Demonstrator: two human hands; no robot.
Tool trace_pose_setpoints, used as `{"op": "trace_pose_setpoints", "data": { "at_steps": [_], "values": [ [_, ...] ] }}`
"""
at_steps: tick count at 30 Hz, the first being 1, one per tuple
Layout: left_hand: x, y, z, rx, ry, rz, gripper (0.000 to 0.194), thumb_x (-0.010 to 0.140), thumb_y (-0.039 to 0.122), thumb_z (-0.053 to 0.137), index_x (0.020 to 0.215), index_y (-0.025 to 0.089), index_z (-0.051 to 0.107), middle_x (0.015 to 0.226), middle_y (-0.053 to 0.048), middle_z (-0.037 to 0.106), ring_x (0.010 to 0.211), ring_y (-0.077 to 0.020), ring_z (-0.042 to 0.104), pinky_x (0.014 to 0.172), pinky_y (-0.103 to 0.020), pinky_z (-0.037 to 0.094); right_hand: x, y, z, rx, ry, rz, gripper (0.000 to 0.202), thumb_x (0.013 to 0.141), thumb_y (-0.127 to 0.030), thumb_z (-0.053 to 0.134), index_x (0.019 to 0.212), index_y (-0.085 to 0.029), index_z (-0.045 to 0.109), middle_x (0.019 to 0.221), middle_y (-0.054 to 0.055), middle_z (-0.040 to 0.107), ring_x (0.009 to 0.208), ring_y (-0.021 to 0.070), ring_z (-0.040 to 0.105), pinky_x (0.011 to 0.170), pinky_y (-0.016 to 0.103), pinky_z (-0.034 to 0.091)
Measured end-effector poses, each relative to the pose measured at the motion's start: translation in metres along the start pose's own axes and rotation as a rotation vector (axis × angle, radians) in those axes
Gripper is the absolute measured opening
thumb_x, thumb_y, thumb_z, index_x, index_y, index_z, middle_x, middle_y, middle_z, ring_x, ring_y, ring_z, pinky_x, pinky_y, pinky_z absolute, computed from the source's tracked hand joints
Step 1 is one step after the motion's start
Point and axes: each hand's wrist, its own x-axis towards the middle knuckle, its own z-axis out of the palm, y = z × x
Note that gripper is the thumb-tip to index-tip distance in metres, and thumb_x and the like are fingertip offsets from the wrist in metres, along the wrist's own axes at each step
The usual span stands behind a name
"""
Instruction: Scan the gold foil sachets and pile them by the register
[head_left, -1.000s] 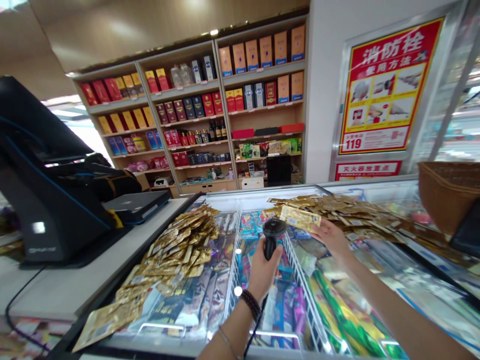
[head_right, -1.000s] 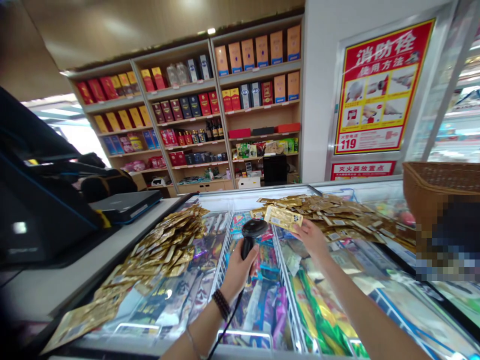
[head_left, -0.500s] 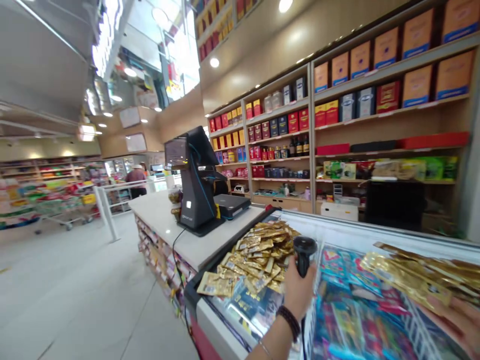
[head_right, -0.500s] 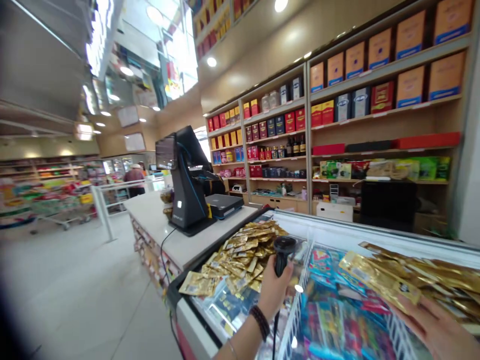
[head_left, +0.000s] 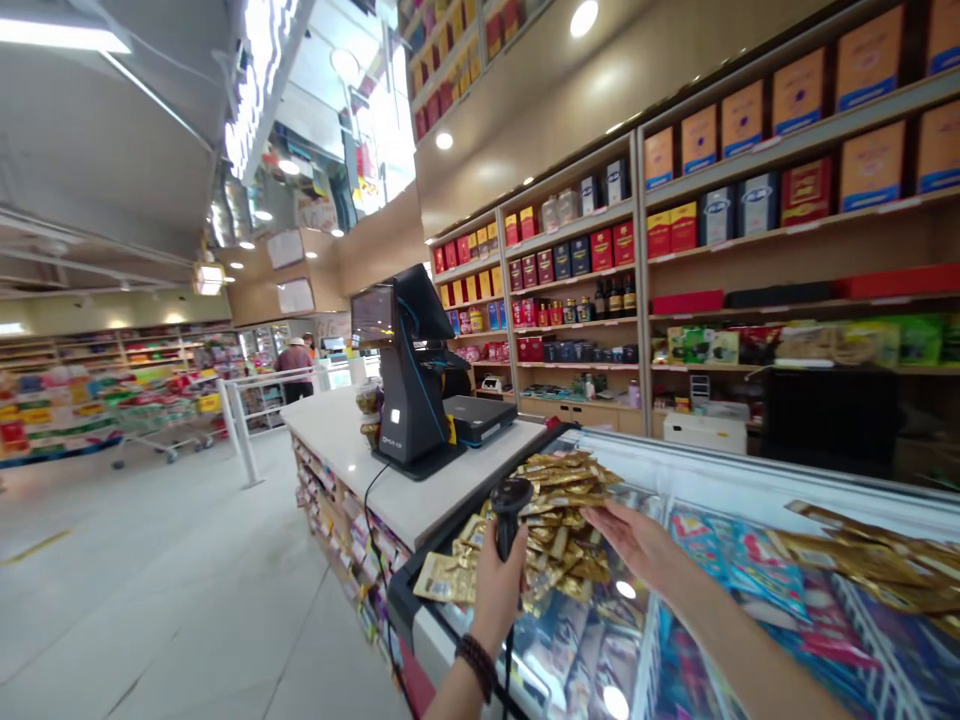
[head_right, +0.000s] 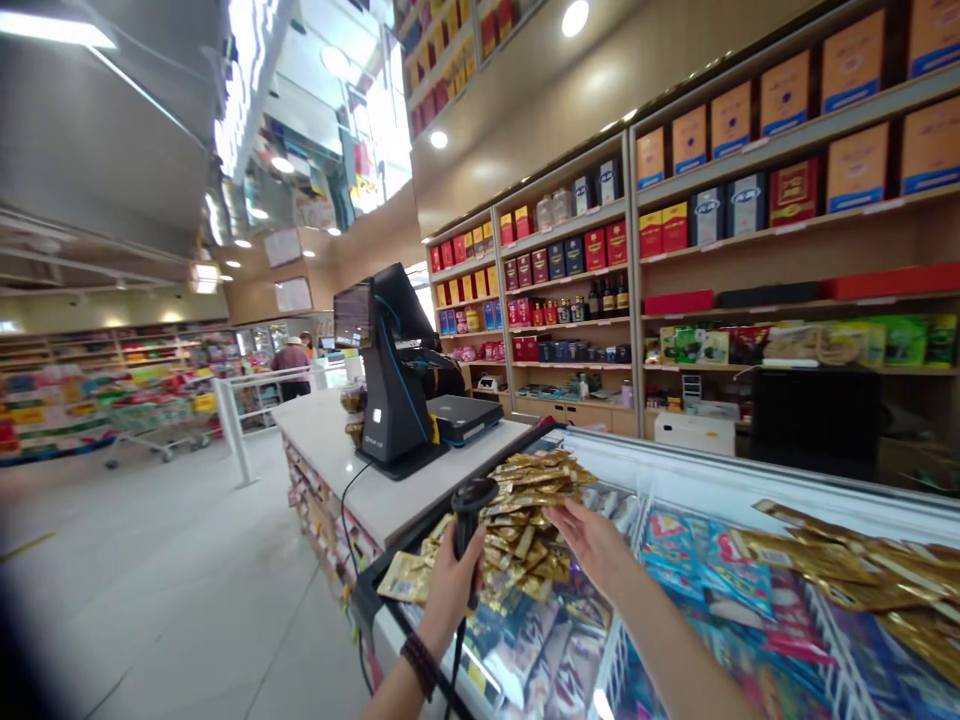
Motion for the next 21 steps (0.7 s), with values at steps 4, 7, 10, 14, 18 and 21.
{"op": "trace_pose_setpoints", "data": {
  "at_steps": [4,7,10,14,18,21],
  "values": [
    [-0.002,-0.004,-0.004,-0.008,0.01,-0.012,0.09,0.075,0.104,0.096,0.113,0.027,0.068,0.06,0.011,0.053,0.048,-0.0156,0.053,0.05,-0.026,0.041,0.008,-0.002,0.026,0.109,0.024,0.099,0.022,0.085,-0.028,0.098,0.094,-0.03,0.078,0.109,0.015,0.096,0.138,0.0398,0.092,0.128,0.052,0.069],
    [-0.006,-0.004,0.003,-0.016,-0.022,0.003,0.091,0.072,0.108,0.092,0.106,0.028,0.065,0.06,0.012,0.052,0.046,-0.0138,0.051,0.049,-0.025,0.042,-0.006,-0.004,0.013,0.154,0.064,0.116,0.015,0.086,-0.026,0.095,0.095,-0.029,0.083,0.116,0.014,0.098,0.144,0.0372,0.09,0.131,0.049,0.068],
    [-0.014,-0.001,0.017,-0.03,-0.118,-0.013,0.09,0.072,0.107,0.093,0.106,0.028,0.063,0.061,0.011,0.055,0.047,-0.0135,0.051,0.049,-0.026,0.044,-0.029,-0.011,-0.029,0.12,0.102,0.042,0.017,0.085,-0.033,0.1,0.097,-0.028,0.089,0.121,0.013,0.099,0.144,0.0383,0.089,0.132,0.05,0.068],
    [-0.026,0.008,0.045,-0.049,-0.193,-0.011,0.088,0.072,0.106,0.092,0.102,0.029,0.063,0.064,0.011,0.055,0.047,-0.0132,0.051,0.05,-0.027,0.047,-0.063,-0.037,-0.116,-0.047,0.262,-0.132,0.03,0.076,-0.047,0.106,0.097,-0.03,0.092,0.121,0.012,0.099,0.136,0.0418,0.092,0.132,0.057,0.07],
    [-0.038,0.021,0.087,-0.083,-0.291,0.009,0.086,0.073,0.106,0.092,0.097,0.029,0.062,0.065,0.01,0.055,0.048,-0.0121,0.049,0.05,-0.027,0.045,-0.106,-0.084,-0.218,-0.422,0.592,-0.248,0.032,0.074,-0.056,0.1,0.093,-0.032,0.089,0.113,0.012,0.099,0.131,0.0467,0.092,0.129,0.073,0.067],
    [-0.051,0.03,0.123,-0.131,-0.364,0.012,0.084,0.074,0.102,0.094,0.1,0.029,0.063,0.066,0.011,0.054,0.048,-0.0123,0.049,0.05,-0.027,0.044,-0.146,-0.115,-0.282,-0.796,0.778,-0.313,0.028,0.079,-0.057,0.088,0.093,-0.032,0.087,0.125,0.016,0.099,0.141,0.0507,0.087,0.136,0.076,0.059]
  ]
}}
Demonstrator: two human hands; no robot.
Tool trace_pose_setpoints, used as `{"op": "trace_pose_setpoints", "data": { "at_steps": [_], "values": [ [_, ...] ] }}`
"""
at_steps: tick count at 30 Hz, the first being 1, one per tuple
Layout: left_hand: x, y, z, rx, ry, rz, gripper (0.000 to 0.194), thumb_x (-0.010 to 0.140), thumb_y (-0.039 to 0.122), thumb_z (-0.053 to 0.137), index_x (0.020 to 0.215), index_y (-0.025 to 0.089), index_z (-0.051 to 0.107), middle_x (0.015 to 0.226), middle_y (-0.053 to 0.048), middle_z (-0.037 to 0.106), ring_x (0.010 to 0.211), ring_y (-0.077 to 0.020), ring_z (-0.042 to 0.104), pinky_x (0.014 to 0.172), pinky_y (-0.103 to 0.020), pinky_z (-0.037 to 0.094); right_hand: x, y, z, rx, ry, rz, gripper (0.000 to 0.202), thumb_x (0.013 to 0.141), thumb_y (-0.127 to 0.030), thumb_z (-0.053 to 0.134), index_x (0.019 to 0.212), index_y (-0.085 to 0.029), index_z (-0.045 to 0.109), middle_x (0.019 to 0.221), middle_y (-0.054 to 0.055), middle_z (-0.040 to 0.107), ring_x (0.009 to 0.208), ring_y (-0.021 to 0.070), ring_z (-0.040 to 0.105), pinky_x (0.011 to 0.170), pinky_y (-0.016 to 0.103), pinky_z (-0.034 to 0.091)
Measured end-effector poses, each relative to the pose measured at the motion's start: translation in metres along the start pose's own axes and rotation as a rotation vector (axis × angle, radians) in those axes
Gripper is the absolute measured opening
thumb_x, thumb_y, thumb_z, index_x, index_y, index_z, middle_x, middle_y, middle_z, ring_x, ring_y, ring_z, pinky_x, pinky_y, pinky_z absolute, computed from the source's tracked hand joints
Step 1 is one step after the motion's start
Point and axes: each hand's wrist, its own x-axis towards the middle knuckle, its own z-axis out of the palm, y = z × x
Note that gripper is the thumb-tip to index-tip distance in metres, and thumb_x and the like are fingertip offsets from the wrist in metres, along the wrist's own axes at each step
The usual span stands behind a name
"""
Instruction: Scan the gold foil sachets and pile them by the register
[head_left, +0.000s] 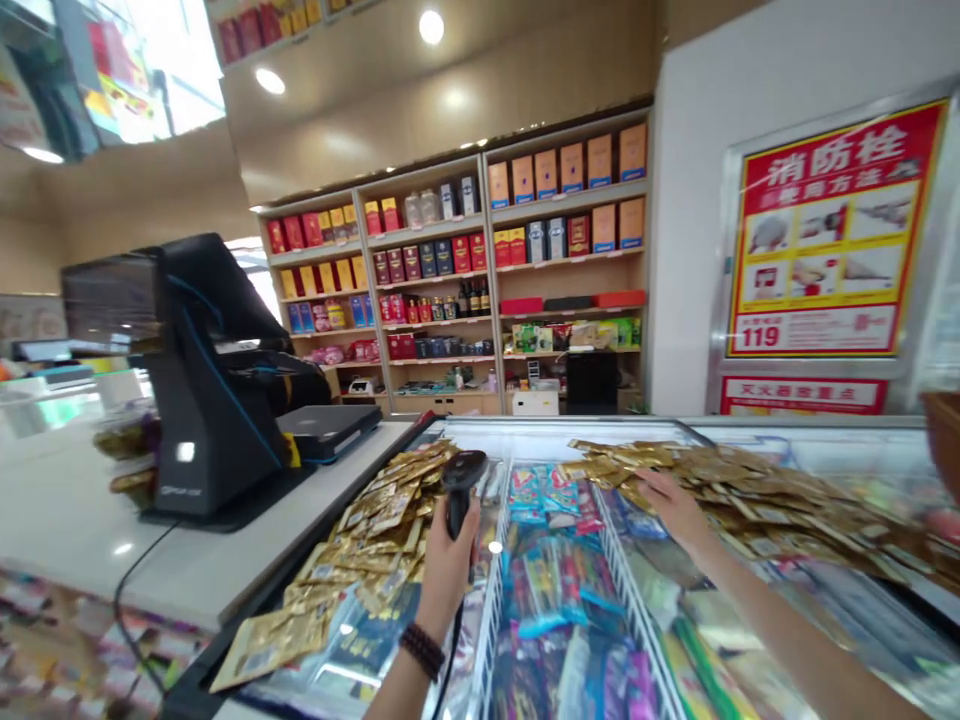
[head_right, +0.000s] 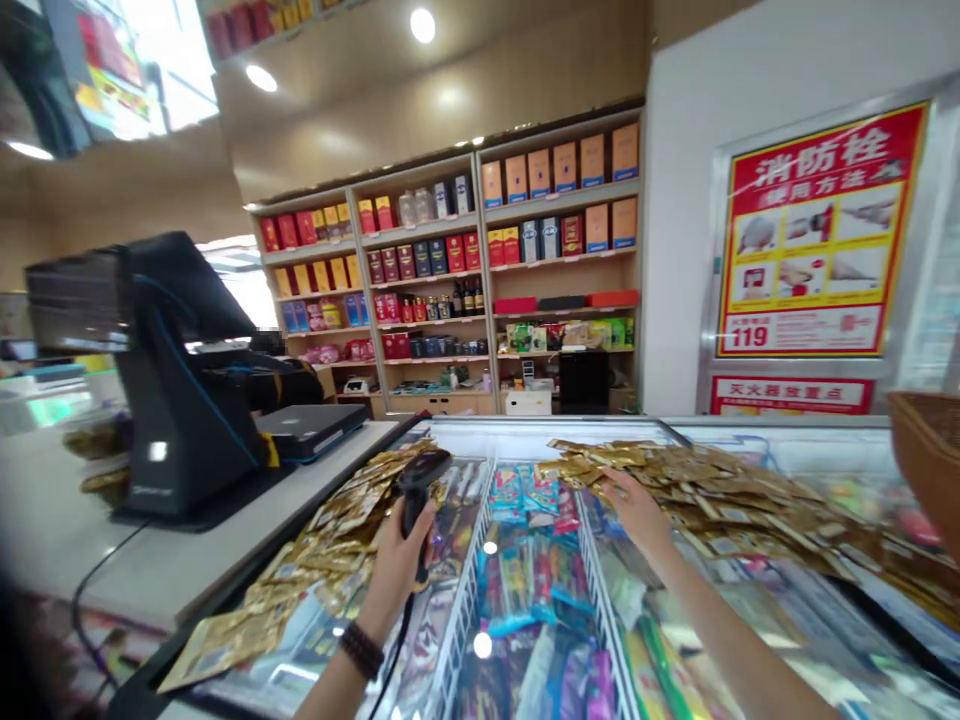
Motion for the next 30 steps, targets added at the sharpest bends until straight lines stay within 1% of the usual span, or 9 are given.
{"op": "trace_pose_setpoints", "data": {
  "at_steps": [2,4,7,11,16,21,23,26,30],
  "values": [
    [-0.001,0.0,0.028,-0.031,-0.077,-0.012,0.082,0.076,0.097,0.096,0.105,0.029,0.063,0.066,0.011,0.054,0.048,-0.0133,0.051,0.05,-0.027,0.044,0.002,0.014,-0.034,-0.222,0.008,-0.076,0.028,0.085,-0.056,0.081,0.096,-0.032,0.088,0.136,0.019,0.097,0.149,0.051,0.084,0.14,0.074,0.055],
    [-0.003,-0.003,0.056,-0.048,-0.132,-0.016,0.079,0.079,0.095,0.095,0.107,0.029,0.063,0.066,0.011,0.053,0.048,-0.0135,0.051,0.051,-0.027,0.044,-0.005,0.024,-0.052,-0.404,-0.078,-0.126,0.03,0.091,-0.053,0.076,0.103,-0.03,0.091,0.147,0.02,0.094,0.156,0.0493,0.08,0.143,0.071,0.054],
    [-0.011,-0.012,0.093,-0.046,-0.2,-0.031,0.076,0.081,0.094,0.092,0.107,0.029,0.062,0.065,0.011,0.053,0.049,-0.0136,0.05,0.053,-0.027,0.045,-0.022,0.032,-0.053,-0.608,-0.227,-0.183,0.037,0.099,-0.048,0.07,0.12,-0.03,0.095,0.161,0.016,0.089,0.166,0.0458,0.073,0.143,0.072,0.052],
    [-0.025,-0.028,0.124,-0.053,-0.245,-0.089,0.079,0.081,0.095,0.092,0.113,0.028,0.064,0.065,0.011,0.052,0.051,-0.0157,0.052,0.053,-0.028,0.043,-0.04,0.031,-0.043,-0.744,-0.272,-0.229,0.042,0.107,-0.046,0.063,0.129,-0.034,0.096,0.167,0.01,0.086,0.167,0.0429,0.073,0.143,0.074,0.051],
    [-0.035,-0.042,0.129,-0.068,-0.358,-0.173,0.082,0.079,0.096,0.096,0.114,0.03,0.063,0.058,0.013,0.047,0.05,-0.0193,0.056,0.054,-0.029,0.041,-0.05,0.019,-0.053,-0.709,-0.339,-0.256,0.044,0.11,-0.05,0.06,0.115,-0.035,0.1,0.149,0.01,0.094,0.15,0.0417,0.085,0.138,0.065,0.059],
    [-0.037,-0.042,0.127,-0.106,-0.332,-0.202,0.08,0.079,0.096,0.094,0.108,0.03,0.06,0.06,0.013,0.05,0.047,-0.0145,0.052,0.051,-0.027,0.04,-0.055,0.013,-0.062,-0.651,-0.261,-0.189,0.04,0.106,-0.062,0.067,0.096,-0.038,0.097,0.123,0.01,0.1,0.125,0.0435,0.092,0.119,0.059,0.07],
    [-0.038,-0.042,0.126,-0.12,-0.327,-0.203,0.081,0.079,0.096,0.094,0.108,0.03,0.059,0.059,0.014,0.05,0.047,-0.0141,0.052,0.05,-0.026,0.04,-0.057,0.016,-0.056,-0.675,-0.175,-0.163,0.04,0.102,-0.066,0.072,0.104,-0.036,0.097,0.127,0.012,0.099,0.13,0.0447,0.09,0.12,0.059,0.07],
    [-0.041,-0.045,0.128,-0.123,-0.311,-0.191,0.082,0.078,0.097,0.095,0.108,0.03,0.059,0.058,0.014,0.051,0.046,-0.0135,0.052,0.049,-0.026,0.038,-0.056,0.025,-0.041,-0.796,-0.049,-0.152,0.059,0.09,-0.072,0.082,0.124,-0.025,0.094,0.146,0.023,0.093,0.143,0.0525,0.083,0.125,0.066,0.066],
    [-0.045,-0.059,0.134,-0.154,-0.272,-0.17,0.08,0.081,0.098,0.095,0.107,0.031,0.059,0.059,0.015,0.051,0.046,-0.0123,0.049,0.05,-0.025,0.037,-0.05,0.034,-0.028,-0.826,0.02,-0.14,0.058,0.082,-0.078,0.087,0.11,-0.027,0.09,0.144,0.024,0.092,0.141,0.0538,0.083,0.121,0.068,0.067]
  ]
}}
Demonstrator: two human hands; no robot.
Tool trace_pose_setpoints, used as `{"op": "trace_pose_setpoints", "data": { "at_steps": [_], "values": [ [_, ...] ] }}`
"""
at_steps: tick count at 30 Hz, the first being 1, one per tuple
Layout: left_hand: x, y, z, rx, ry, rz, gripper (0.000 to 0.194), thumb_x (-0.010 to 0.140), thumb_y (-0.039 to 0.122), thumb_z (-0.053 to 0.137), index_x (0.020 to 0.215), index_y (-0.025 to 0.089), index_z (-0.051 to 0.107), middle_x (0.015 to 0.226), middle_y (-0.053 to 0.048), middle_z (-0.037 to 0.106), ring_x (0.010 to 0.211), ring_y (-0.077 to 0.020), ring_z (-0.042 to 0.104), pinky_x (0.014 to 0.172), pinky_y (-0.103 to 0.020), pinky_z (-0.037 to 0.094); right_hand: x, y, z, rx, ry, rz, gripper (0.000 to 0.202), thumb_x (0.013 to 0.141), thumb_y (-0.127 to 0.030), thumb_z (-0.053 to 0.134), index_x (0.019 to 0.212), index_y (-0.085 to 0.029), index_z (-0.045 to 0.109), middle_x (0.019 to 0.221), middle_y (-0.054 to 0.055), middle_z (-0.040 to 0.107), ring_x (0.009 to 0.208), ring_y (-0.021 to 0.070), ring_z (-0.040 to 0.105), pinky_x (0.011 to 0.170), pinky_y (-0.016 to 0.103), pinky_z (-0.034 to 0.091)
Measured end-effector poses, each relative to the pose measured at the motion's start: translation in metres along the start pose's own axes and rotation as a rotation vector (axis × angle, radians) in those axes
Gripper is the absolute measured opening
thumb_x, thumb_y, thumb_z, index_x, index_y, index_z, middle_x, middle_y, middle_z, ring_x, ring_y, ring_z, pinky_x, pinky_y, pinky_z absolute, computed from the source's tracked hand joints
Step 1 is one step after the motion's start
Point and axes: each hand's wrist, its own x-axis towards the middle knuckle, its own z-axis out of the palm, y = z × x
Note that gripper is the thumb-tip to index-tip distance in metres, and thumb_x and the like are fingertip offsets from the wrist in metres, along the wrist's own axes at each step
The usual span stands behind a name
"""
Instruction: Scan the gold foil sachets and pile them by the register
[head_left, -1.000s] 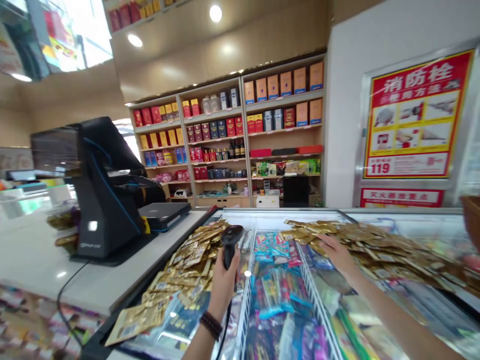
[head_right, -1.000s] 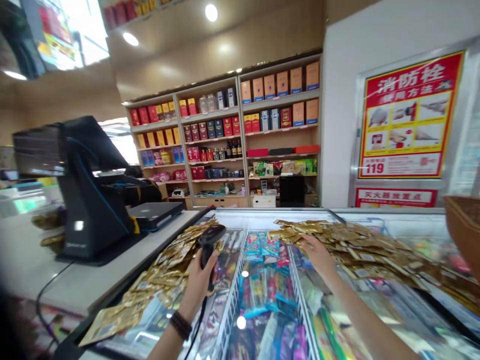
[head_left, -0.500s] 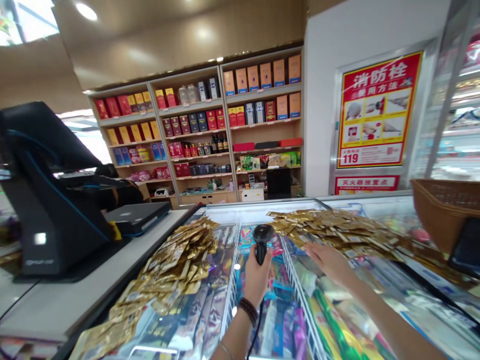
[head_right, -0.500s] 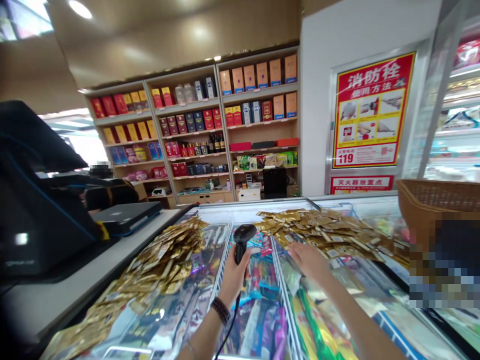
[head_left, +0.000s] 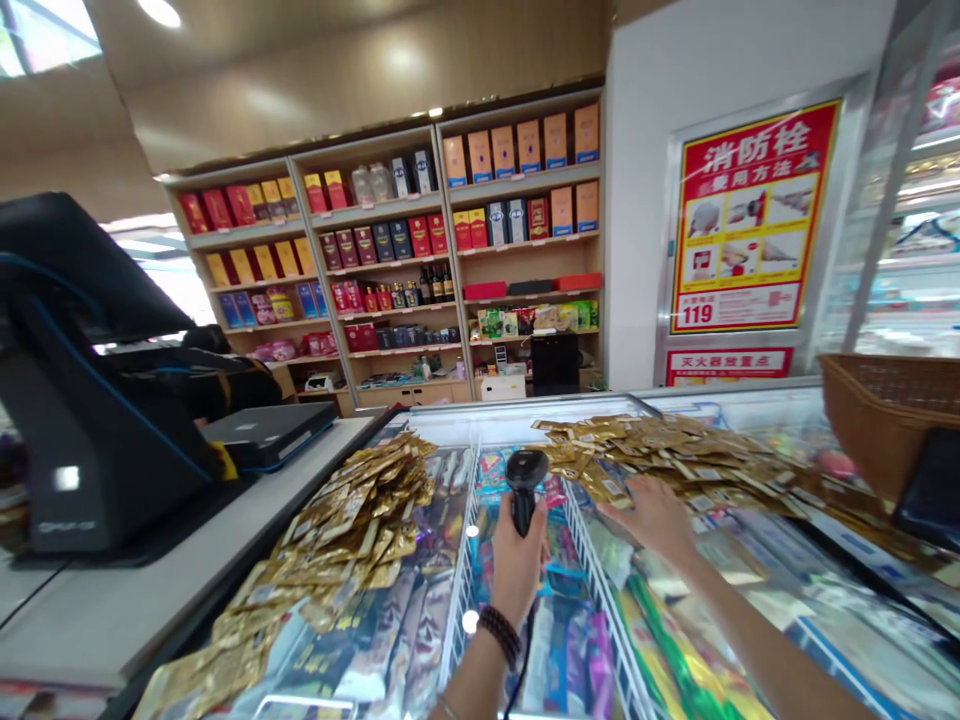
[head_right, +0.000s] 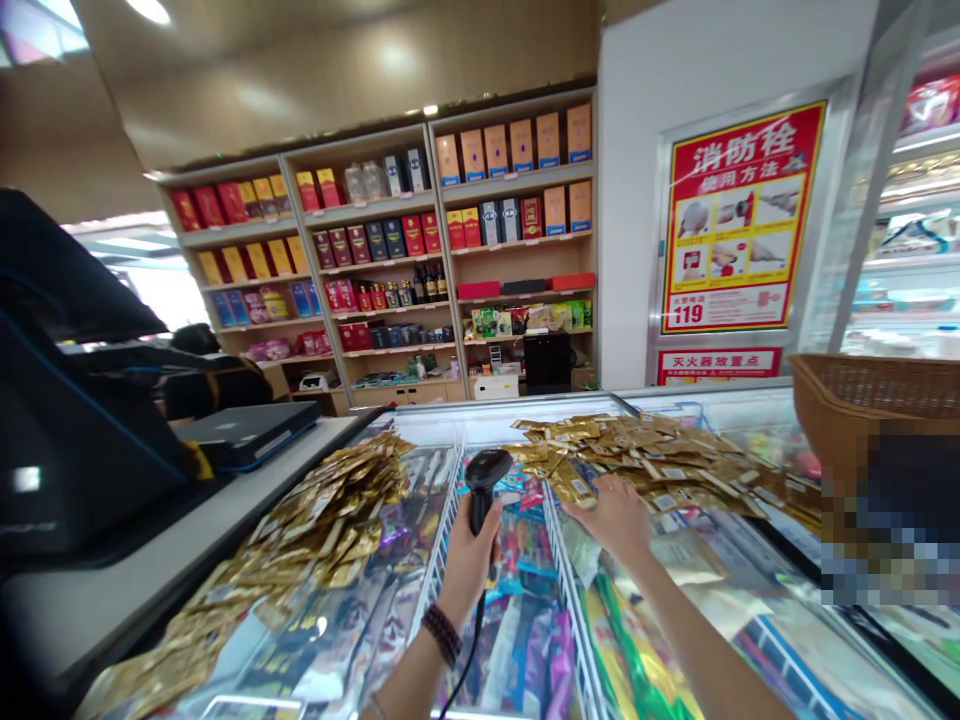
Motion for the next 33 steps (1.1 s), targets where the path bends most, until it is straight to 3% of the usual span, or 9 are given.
{"op": "trace_pose_setpoints", "data": {
  "at_steps": [4,9,12,14,17,22,33],
  "values": [
    [0.001,-0.011,0.003,0.004,0.002,0.007,0.078,0.084,0.097,0.093,0.107,0.031,0.058,0.061,0.014,0.049,0.046,-0.0128,0.049,0.048,-0.025,0.035,0.005,0.001,-0.002,0.146,0.013,0.037,0.048,0.069,-0.074,0.095,0.089,-0.032,0.078,0.117,0.018,0.095,0.125,0.0518,0.089,0.113,0.064,0.071],
    [-0.001,-0.011,0.005,0.012,-0.04,0.018,0.077,0.085,0.097,0.092,0.108,0.03,0.059,0.064,0.013,0.052,0.047,-0.0125,0.049,0.049,-0.025,0.038,0.002,0.0,-0.013,0.682,0.036,0.243,0.056,0.063,-0.071,0.101,0.095,-0.034,0.073,0.078,0.007,0.09,0.086,0.0452,0.092,0.093,0.064,0.077],
    [-0.004,-0.008,0.005,-0.006,-0.076,0.009,0.081,0.083,0.099,0.093,0.11,0.03,0.061,0.062,0.014,0.049,0.045,-0.0122,0.047,0.048,-0.025,0.038,-0.001,-0.003,-0.014,1.077,0.05,0.328,0.063,0.056,-0.069,0.105,0.097,-0.034,0.073,0.077,0.007,0.09,0.085,0.0468,0.093,0.1,0.073,0.078],
    [-0.005,-0.005,0.003,-0.024,-0.138,-0.012,0.081,0.083,0.097,0.095,0.111,0.029,0.062,0.063,0.014,0.052,0.046,-0.012,0.049,0.049,-0.025,0.041,-0.002,-0.006,-0.013,1.2,0.077,0.344,0.065,0.051,-0.068,0.108,0.096,-0.034,0.074,0.082,0.008,0.092,0.088,0.0474,0.094,0.107,0.078,0.077],
    [-0.006,-0.001,0.0,-0.045,-0.248,-0.04,0.079,0.085,0.093,0.098,0.113,0.029,0.063,0.065,0.012,0.058,0.047,-0.0116,0.053,0.051,-0.025,0.046,-0.003,-0.011,-0.009,1.209,0.098,0.32,0.068,0.05,-0.071,0.109,0.094,-0.034,0.074,0.083,0.008,0.091,0.087,0.0477,0.093,0.107,0.081,0.076],
    [-0.01,0.003,-0.002,-0.049,-0.326,-0.045,0.079,0.087,0.093,0.097,0.114,0.028,0.063,0.068,0.012,0.06,0.048,-0.0105,0.053,0.053,-0.024,0.052,-0.005,-0.018,-0.006,1.199,0.128,0.236,0.07,0.059,-0.082,0.107,0.099,-0.034,0.076,0.08,0.005,0.086,0.09,0.0456,0.093,0.102,0.075,0.08],
    [-0.018,0.023,0.009,-0.012,-0.33,-0.079,0.084,0.078,0.099,0.097,0.104,0.028,0.06,0.065,0.012,0.057,0.045,-0.0093,0.049,0.048,-0.023,0.045,-0.008,-0.022,-0.007,1.22,0.061,0.237,0.082,0.05,-0.094,0.11,0.095,-0.033,0.079,0.085,0.009,0.091,0.09,0.0431,0.092,0.101,0.072,0.079]
  ]
}}
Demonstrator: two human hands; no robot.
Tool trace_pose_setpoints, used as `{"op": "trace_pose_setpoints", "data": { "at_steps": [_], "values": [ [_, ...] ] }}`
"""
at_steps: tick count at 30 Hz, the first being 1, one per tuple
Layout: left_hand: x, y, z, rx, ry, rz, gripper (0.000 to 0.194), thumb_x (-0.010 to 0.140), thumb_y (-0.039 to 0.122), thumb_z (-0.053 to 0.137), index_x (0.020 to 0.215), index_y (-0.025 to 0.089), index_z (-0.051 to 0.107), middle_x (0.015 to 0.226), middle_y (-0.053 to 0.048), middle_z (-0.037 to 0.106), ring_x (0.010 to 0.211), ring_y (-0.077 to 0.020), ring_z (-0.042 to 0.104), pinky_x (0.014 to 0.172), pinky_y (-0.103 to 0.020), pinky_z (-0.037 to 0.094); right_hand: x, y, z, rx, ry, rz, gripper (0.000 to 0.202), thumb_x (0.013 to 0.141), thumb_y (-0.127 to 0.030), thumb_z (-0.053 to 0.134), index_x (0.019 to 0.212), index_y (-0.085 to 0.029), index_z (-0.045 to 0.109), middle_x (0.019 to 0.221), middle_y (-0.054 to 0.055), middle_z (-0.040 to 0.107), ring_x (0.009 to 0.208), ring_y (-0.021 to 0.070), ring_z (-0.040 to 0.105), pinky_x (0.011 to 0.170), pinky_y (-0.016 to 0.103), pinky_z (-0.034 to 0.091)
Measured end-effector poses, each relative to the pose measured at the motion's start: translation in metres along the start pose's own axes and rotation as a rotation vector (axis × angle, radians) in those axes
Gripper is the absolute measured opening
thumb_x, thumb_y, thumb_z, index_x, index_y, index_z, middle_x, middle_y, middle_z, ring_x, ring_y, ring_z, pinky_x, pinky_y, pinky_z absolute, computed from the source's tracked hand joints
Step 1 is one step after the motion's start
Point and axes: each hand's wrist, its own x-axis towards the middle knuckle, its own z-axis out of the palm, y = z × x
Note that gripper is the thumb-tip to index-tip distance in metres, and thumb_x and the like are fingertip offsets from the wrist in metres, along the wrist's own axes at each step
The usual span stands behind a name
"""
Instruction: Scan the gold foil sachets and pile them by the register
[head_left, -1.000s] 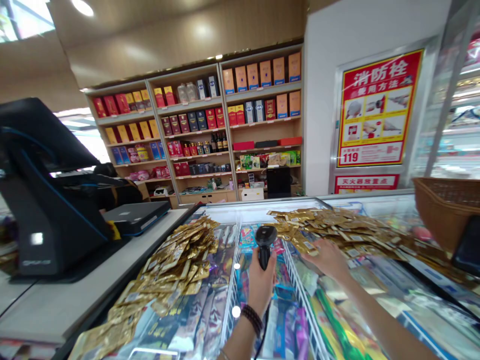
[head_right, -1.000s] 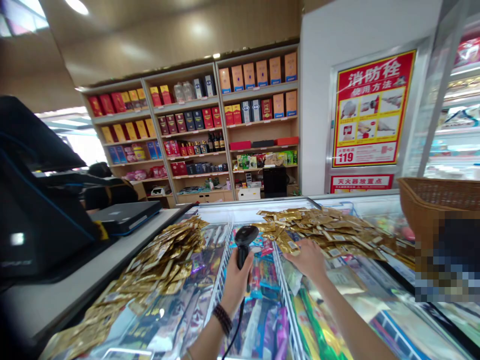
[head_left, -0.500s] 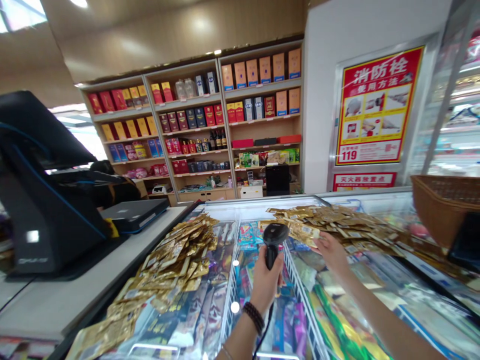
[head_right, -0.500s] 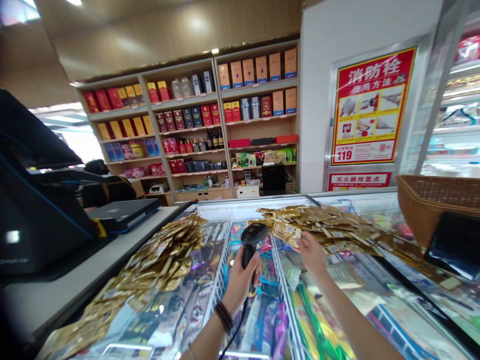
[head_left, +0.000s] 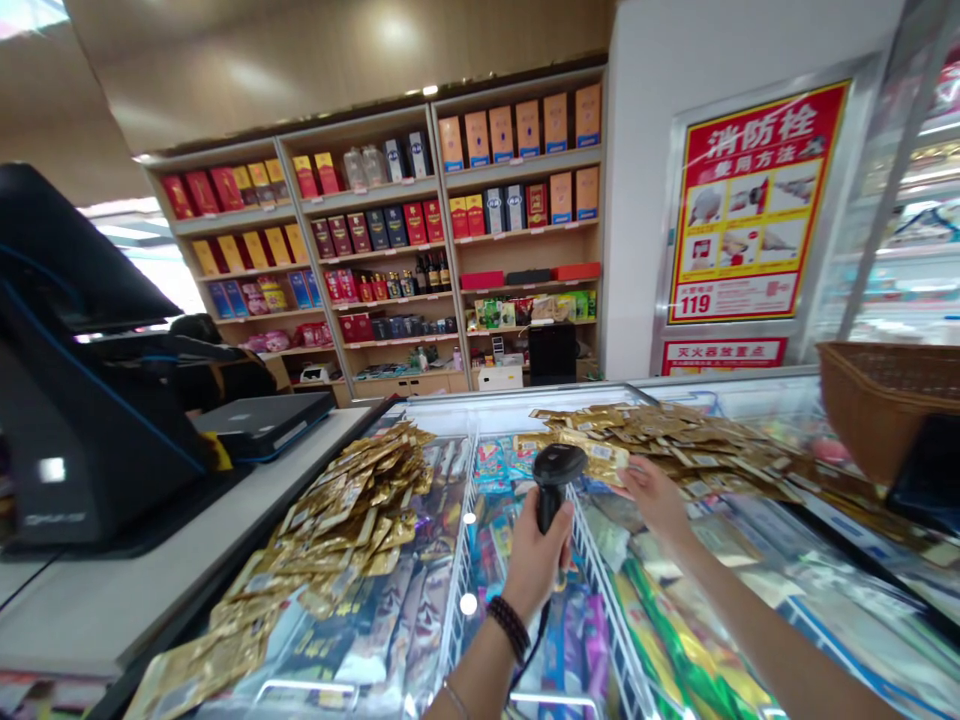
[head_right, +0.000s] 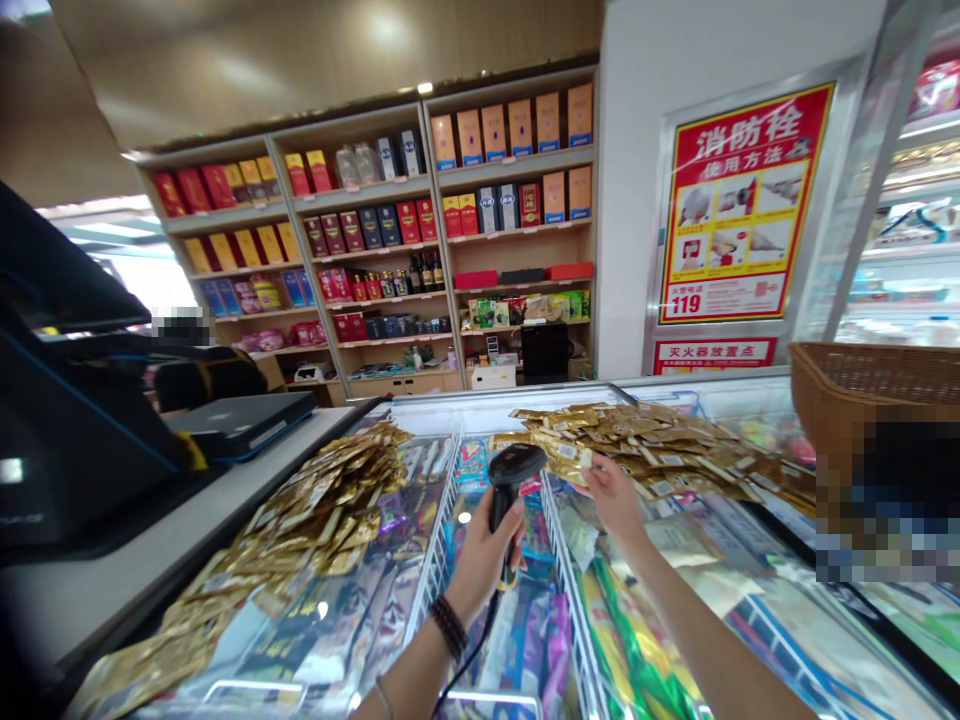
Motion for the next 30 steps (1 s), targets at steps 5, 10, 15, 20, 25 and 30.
{"op": "trace_pose_setpoints", "data": {
  "at_steps": [5,10,15,20,25,30],
  "values": [
    [-0.003,0.005,0.003,-0.007,-0.018,-0.017,0.085,0.075,0.098,0.1,0.103,0.028,0.061,0.066,0.013,0.058,0.044,-0.0086,0.048,0.049,-0.023,0.049,0.003,0.008,0.0,0.014,0.025,-0.001,0.085,0.048,-0.097,0.108,0.095,-0.033,0.077,0.084,0.007,0.09,0.088,0.0416,0.091,0.103,0.075,0.078],
    [-0.003,0.006,0.006,-0.036,-0.031,-0.061,0.087,0.07,0.096,0.103,0.107,0.028,0.063,0.065,0.013,0.06,0.043,-0.0086,0.049,0.048,-0.023,0.051,0.006,0.016,-0.002,-0.023,0.045,0.002,0.08,0.054,-0.09,0.107,0.102,-0.033,0.078,0.079,0.003,0.085,0.085,0.0396,0.089,0.106,0.077,0.076],
    [-0.004,0.007,0.006,-0.032,-0.046,-0.081,0.09,0.069,0.097,0.103,0.11,0.028,0.062,0.066,0.013,0.061,0.045,-0.0084,0.049,0.05,-0.023,0.051,0.006,0.018,-0.002,-0.007,0.039,0.008,0.077,0.055,-0.087,0.107,0.1,-0.035,0.075,0.083,0.005,0.087,0.088,0.0417,0.089,0.108,0.079,0.076],
    [-0.005,0.01,0.007,-0.018,-0.053,-0.091,0.093,0.068,0.101,0.1,0.111,0.028,0.06,0.067,0.013,0.06,0.045,-0.008,0.048,0.051,-0.023,0.05,0.007,0.017,-0.002,-0.001,0.055,0.014,0.078,0.053,-0.086,0.108,0.101,-0.034,0.075,0.084,0.005,0.087,0.088,0.0421,0.09,0.11,0.079,0.075],
    [-0.005,0.011,0.007,-0.012,-0.054,-0.102,0.096,0.069,0.1,0.1,0.117,0.027,0.062,0.067,0.014,0.057,0.047,-0.0087,0.048,0.052,-0.025,0.051,0.004,0.011,-0.001,-0.016,0.05,-0.002,0.075,0.057,-0.085,0.107,0.102,-0.034,0.076,0.083,0.005,0.086,0.09,0.0419,0.089,0.106,0.076,0.077],
    [-0.006,0.011,0.005,-0.012,-0.061,-0.098,0.093,0.071,0.097,0.1,0.119,0.027,0.064,0.069,0.013,0.058,0.047,-0.0091,0.049,0.053,-0.025,0.051,-0.001,0.002,0.001,0.005,0.042,0.005,0.076,0.055,-0.085,0.11,0.1,-0.034,0.078,0.084,0.005,0.088,0.087,0.0406,0.09,0.107,0.076,0.077]
  ]
}}
